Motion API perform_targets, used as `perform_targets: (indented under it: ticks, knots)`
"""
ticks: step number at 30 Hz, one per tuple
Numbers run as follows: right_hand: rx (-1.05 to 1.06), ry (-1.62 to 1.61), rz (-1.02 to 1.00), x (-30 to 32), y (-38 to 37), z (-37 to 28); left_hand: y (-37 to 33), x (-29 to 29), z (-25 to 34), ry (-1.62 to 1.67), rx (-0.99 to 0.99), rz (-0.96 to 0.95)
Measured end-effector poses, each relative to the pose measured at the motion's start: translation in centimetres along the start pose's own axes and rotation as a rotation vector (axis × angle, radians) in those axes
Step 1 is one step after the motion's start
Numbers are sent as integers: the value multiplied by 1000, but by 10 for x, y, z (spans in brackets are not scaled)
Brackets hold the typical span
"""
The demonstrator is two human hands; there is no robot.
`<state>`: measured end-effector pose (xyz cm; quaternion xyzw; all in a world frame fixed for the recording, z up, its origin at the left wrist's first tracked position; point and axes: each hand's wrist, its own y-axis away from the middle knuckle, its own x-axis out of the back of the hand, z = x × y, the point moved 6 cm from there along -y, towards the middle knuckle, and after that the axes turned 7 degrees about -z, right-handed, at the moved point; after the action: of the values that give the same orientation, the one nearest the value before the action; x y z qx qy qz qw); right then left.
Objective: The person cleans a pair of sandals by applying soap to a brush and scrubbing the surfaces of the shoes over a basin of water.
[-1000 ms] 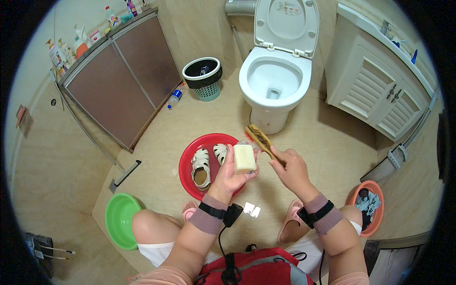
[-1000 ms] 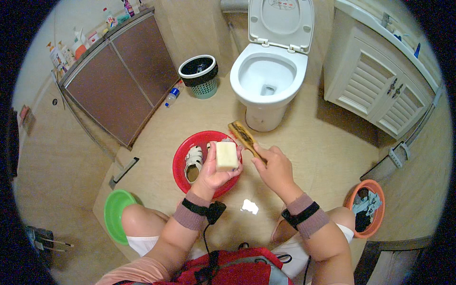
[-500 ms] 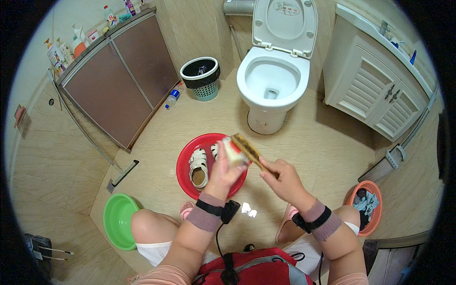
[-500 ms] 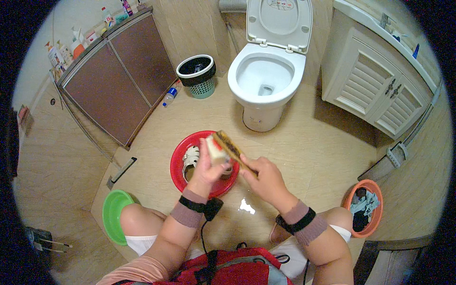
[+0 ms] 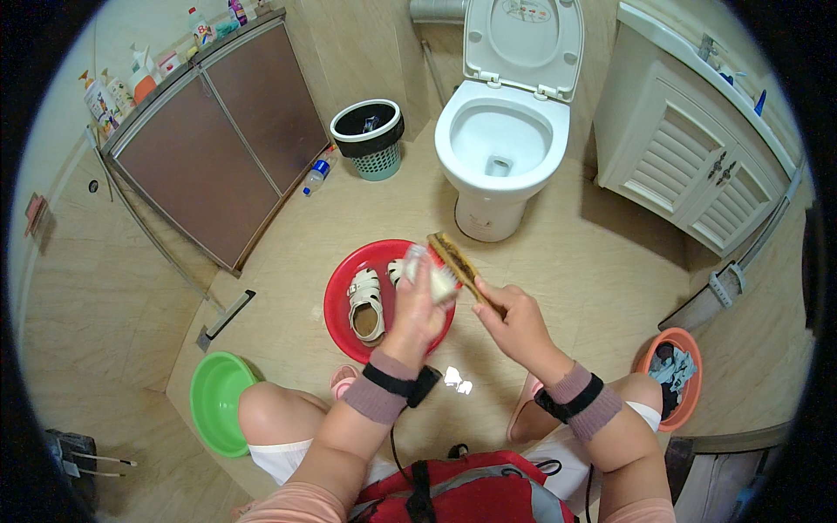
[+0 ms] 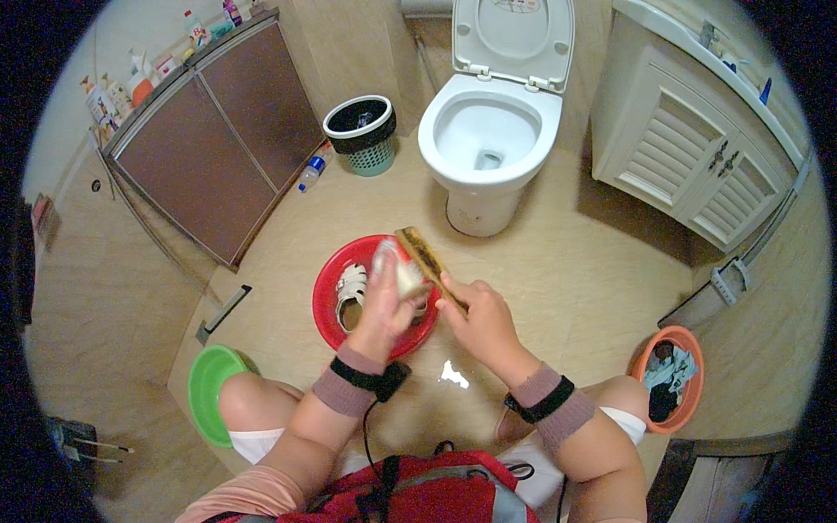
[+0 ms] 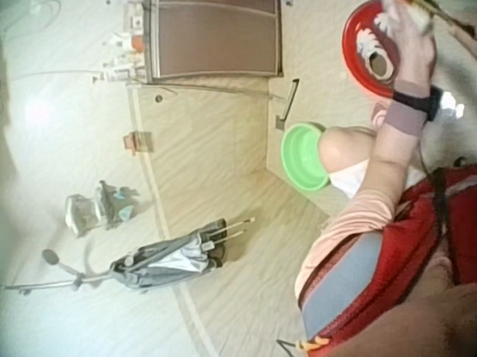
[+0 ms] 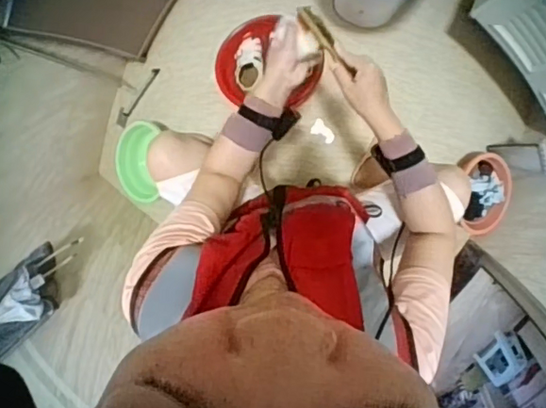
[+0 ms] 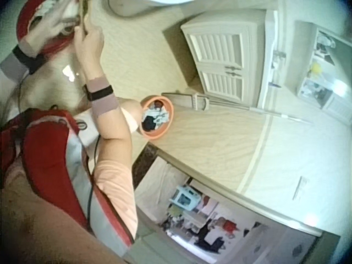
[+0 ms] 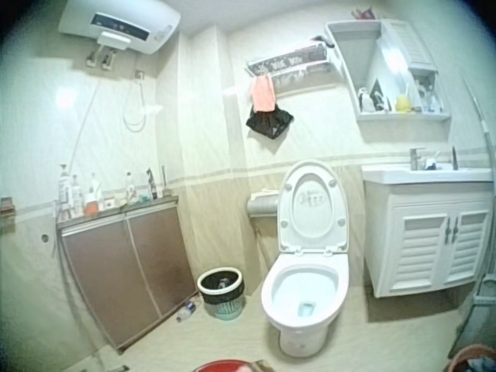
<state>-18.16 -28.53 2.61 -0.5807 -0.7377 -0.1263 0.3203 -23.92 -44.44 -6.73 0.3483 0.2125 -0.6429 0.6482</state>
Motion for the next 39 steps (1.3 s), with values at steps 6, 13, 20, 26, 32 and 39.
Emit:
perform_targets:
  ticks: [6,13,20,26,32,39]
  knots:
    - [-33,45,-109,-11,4,-2,2,16,24,49,-69,165]
    - [-144,58,9,-6,-4,10,14,-6,-10,-126,-194,73]
    - [-53,-29,54,-11,-2,11,12,-9,-11,-79,-179,39]
    - [-34,-83,-77,-25,5,1,-5,24,21,13,-246,168]
    - [-144,-184,-61,-15,-3,21,5,2,-14,-5,-122,124]
    - [-59,-227,4,-20,-6,30,7,-7,4,-149,-182,59]
